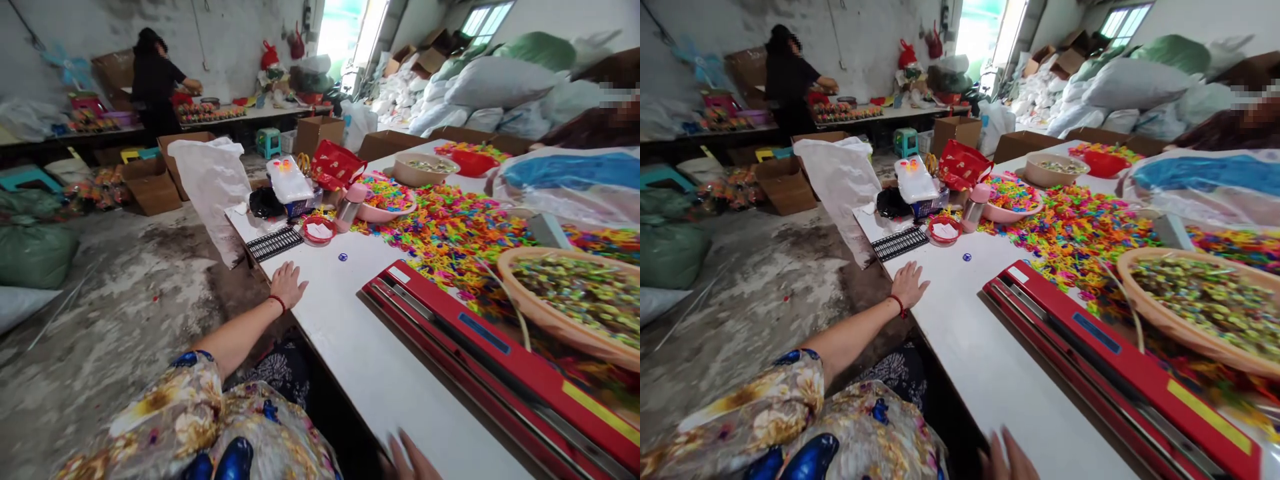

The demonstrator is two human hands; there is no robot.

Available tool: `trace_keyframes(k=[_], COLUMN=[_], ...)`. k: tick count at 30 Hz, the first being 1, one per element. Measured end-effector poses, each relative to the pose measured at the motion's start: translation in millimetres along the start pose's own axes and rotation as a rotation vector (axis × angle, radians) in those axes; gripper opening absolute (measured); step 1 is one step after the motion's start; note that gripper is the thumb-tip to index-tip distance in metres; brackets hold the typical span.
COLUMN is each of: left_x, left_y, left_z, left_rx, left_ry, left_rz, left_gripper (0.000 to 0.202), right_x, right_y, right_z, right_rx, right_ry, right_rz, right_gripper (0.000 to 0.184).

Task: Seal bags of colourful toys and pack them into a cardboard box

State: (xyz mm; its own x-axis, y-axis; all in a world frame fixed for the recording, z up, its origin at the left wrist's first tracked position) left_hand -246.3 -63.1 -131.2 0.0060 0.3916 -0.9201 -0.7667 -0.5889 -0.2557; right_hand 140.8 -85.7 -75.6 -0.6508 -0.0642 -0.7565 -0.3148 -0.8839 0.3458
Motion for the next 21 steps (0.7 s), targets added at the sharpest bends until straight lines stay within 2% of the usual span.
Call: trace_keyframes(k=[3,4,5,7,9,11,14,21], left_x=[-0.6,-0.6,-0.6,-0.3,0.4,1.4,1.2,2.1], left_y=[5,6,7,8,9,9,9,7], left_z=[1,1,1,1,2,1,2,2], left_rx=[-0.017,-0.024,-0.028,-0.034,-0.037,-0.040,-0.037,-0.051], left_ry=[-0.001,0.001,0.003,0.006,0.011,0.019,0.019,0.017], left_rz=[0.029,0.042,0.053,0.060,0.053,0.045,0.041,-0.025], left_gripper=[0.065,0.064,0.063,0.063,0.063,0.063,0.063,0.056], right_x=[51,67,86,121,145,158,167,173], right_y=[23,31,34,34,30,25,20,21], right_z=[42,58,74,99,111,112,105,102], right_rx=[-0.272,-0.364,-0.411,-0.445,-0.416,-0.365,-0.309,-0.250], right_ry=[-0.029,-0.082,-0.066,-0.001,0.049,0.096,0.175,0.300], right_rz=[-0.156,-0.171,-0.178,-0.185,-0.192,-0.201,-0.217,-0.302], right_gripper=[0.053,0.047,0.050,0.065,0.075,0.071,0.066,0.082])
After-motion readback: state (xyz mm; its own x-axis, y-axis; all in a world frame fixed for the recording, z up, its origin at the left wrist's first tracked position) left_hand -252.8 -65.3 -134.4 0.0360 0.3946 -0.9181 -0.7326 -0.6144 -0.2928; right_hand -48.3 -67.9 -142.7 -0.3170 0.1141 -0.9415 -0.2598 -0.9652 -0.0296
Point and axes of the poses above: each hand's wrist, its own z-axis towards the middle knuckle, its own x-axis out of the palm, y = z × x, the point moved 7 cm from there along z, towards the middle knuckle, and after that the axes turned 10 degrees about -y, right-handed, at the moved point
